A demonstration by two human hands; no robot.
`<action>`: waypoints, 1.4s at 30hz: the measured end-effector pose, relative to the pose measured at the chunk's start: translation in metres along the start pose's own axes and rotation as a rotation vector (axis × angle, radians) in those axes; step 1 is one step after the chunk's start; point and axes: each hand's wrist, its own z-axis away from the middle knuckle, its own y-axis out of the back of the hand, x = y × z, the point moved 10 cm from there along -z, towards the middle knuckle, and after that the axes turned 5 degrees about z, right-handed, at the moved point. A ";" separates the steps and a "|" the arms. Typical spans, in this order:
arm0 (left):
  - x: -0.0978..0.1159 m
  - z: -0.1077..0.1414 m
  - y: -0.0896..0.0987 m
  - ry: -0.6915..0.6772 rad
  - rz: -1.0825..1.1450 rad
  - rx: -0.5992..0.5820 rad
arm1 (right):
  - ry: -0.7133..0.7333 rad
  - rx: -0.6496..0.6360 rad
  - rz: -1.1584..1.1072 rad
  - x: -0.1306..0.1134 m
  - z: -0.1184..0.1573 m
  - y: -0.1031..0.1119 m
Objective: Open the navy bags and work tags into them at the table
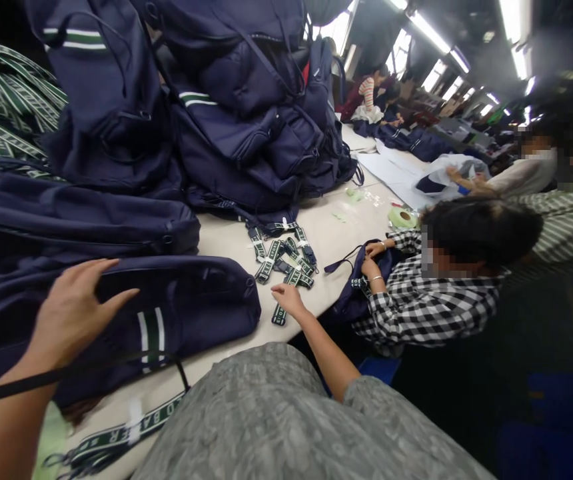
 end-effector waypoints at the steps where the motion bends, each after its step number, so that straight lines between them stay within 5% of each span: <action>1: 0.011 -0.012 -0.009 -0.062 -0.045 -0.049 | 0.020 -0.003 -0.016 -0.007 0.001 -0.004; 4: 0.035 -0.031 -0.026 -0.207 -0.199 -0.143 | 0.080 0.005 -0.057 -0.029 0.004 -0.011; 8: 0.033 -0.032 -0.023 -0.174 -0.224 -0.151 | 0.149 0.042 -0.141 -0.052 0.011 -0.009; 13: 0.067 0.005 0.019 -0.400 -0.039 0.180 | 0.316 -0.080 -0.242 -0.086 0.039 -0.005; 16: 0.098 0.038 0.048 -0.514 0.116 0.302 | 0.462 -0.068 -0.248 -0.110 0.063 0.018; 21: 0.129 0.055 0.051 -0.451 0.118 0.141 | 0.502 0.130 -0.176 -0.124 0.080 0.074; 26: 0.114 0.030 0.016 -0.136 0.118 -0.096 | 0.590 0.484 -0.052 -0.152 0.119 0.104; 29: 0.103 0.007 0.002 0.057 0.175 -0.244 | 0.891 0.356 -0.014 -0.201 0.152 0.067; 32: 0.108 -0.012 0.001 0.075 0.177 -0.341 | 1.114 0.149 0.136 -0.245 0.168 0.014; 37: 0.103 -0.022 0.003 0.116 0.181 -0.411 | 1.074 0.254 0.474 -0.285 0.144 -0.027; 42: 0.074 -0.015 0.000 0.275 0.338 -0.394 | 1.121 0.309 0.562 -0.301 0.119 -0.040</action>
